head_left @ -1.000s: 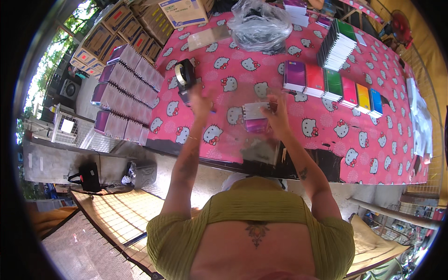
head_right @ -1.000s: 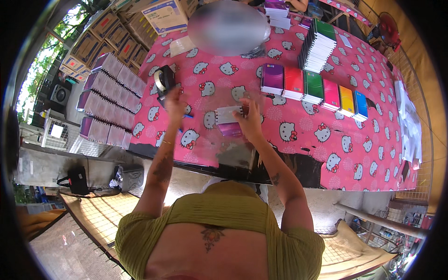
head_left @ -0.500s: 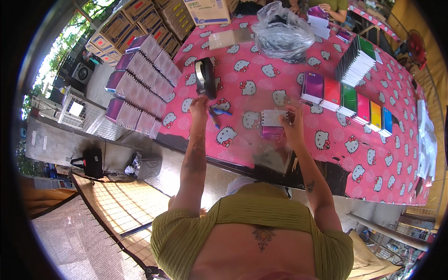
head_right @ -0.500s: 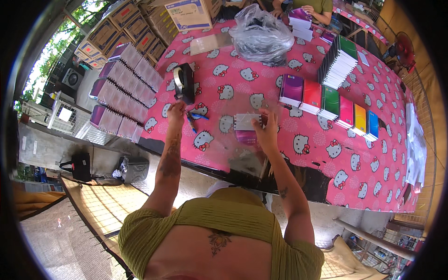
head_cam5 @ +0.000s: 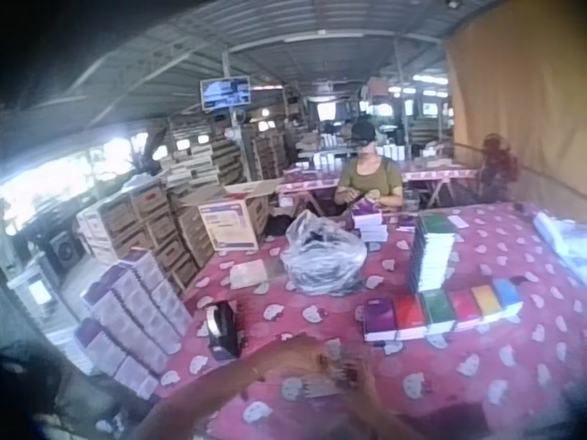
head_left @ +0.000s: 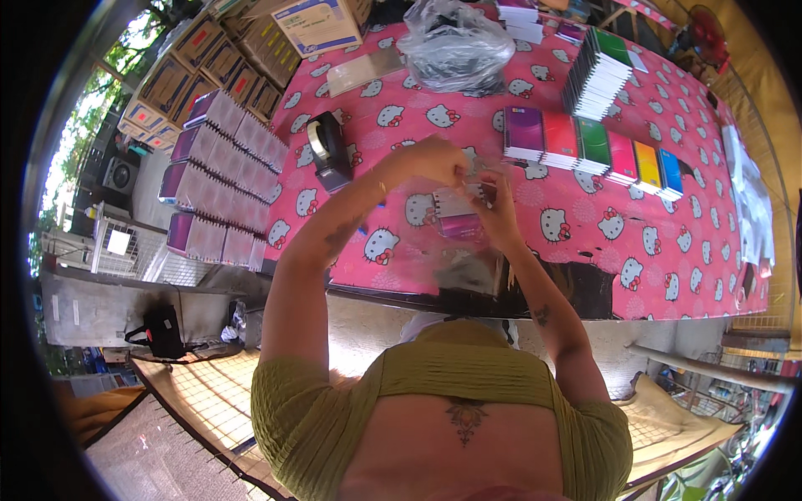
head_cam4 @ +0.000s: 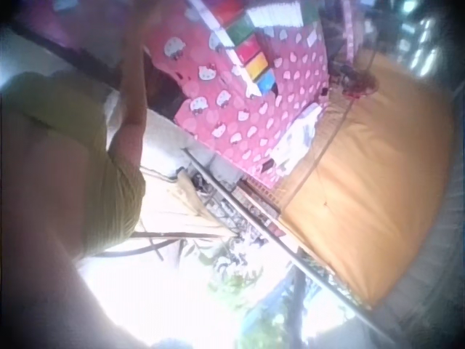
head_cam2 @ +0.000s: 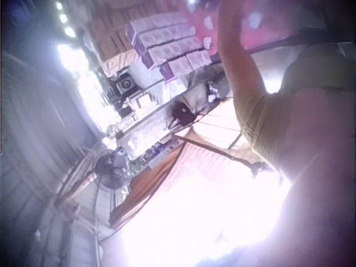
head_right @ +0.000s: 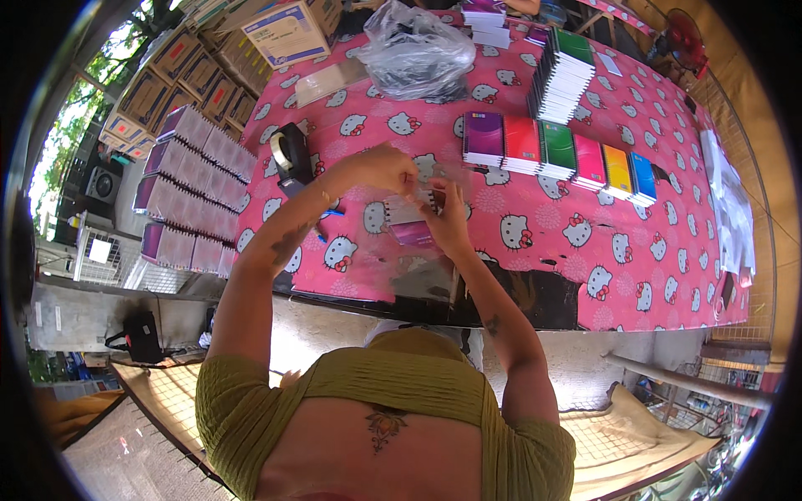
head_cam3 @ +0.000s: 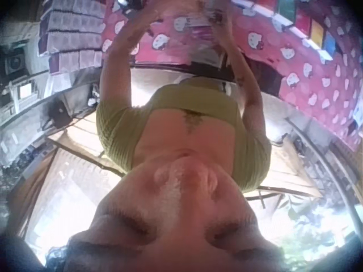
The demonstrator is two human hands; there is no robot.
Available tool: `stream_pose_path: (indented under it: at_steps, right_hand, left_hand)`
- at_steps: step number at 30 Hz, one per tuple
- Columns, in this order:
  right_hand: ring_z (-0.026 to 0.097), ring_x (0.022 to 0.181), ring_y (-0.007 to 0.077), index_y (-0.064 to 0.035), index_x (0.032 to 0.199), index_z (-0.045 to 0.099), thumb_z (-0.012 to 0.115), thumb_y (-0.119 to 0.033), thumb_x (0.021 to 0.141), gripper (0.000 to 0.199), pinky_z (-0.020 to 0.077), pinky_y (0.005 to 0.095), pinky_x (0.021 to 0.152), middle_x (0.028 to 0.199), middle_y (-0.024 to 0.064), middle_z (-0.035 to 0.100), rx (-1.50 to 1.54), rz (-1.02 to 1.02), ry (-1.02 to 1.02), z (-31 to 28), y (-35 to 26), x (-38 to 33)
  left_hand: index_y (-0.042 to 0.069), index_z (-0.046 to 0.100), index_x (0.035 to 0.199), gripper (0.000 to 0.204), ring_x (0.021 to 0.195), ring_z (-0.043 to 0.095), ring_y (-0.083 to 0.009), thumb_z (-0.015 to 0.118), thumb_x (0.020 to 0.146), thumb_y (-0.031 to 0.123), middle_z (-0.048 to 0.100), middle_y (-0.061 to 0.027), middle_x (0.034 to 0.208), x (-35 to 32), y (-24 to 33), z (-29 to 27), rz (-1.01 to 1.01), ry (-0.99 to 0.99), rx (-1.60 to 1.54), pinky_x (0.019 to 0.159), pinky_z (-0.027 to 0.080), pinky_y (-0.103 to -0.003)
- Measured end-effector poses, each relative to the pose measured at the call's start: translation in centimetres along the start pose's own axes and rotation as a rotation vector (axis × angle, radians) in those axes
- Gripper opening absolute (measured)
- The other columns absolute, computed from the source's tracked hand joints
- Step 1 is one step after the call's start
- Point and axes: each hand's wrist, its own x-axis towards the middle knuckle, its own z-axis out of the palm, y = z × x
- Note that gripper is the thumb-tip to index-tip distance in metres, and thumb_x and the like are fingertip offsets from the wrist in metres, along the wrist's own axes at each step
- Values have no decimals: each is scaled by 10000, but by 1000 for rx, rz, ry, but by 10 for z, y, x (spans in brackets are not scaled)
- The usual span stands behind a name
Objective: The person places colorful notebooks into plastic bags, seals them using a tape dispenser, and stacks the completed packages on a table.
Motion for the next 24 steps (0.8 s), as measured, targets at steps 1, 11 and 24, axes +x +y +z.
stream_pose_path:
  at_steps: [1, 11, 24]
  right_hand:
    - [596, 1066, 237, -50, 1264, 510, 729, -65, 841, 476, 502, 341, 890, 1172, 129, 504, 34, -2, -17, 0, 1, 0]
    - [549, 986, 125, -55, 1131, 552, 656, -183, 936, 255, 459, 285, 788, 1124, 68, 553, 435, 290, 212, 4, 34, -83]
    - [497, 1299, 277, -104, 1468, 344, 628, -521, 904, 757, 386, 474, 1103, 1397, 107, 514, 1371, 633, -322, 33, 38, -70]
  left_hand:
    - [61, 705, 878, 304, 714, 650, -179, 757, 813, 354, 673, -55, 750, 9, -18, 10, -25, -94, -140, 627, 490, -338]
    - [20, 595, 1208, 626, 981, 628, -238, 763, 796, 461, 665, -116, 1062, -20, -6, 54, -293, 592, -594, 827, 499, -376]
    - [11, 521, 1185, 640, 1128, 552, -281, 858, 711, 278, 520, -142, 1185, -73, 74, 99, -453, 751, -594, 975, 435, -376]
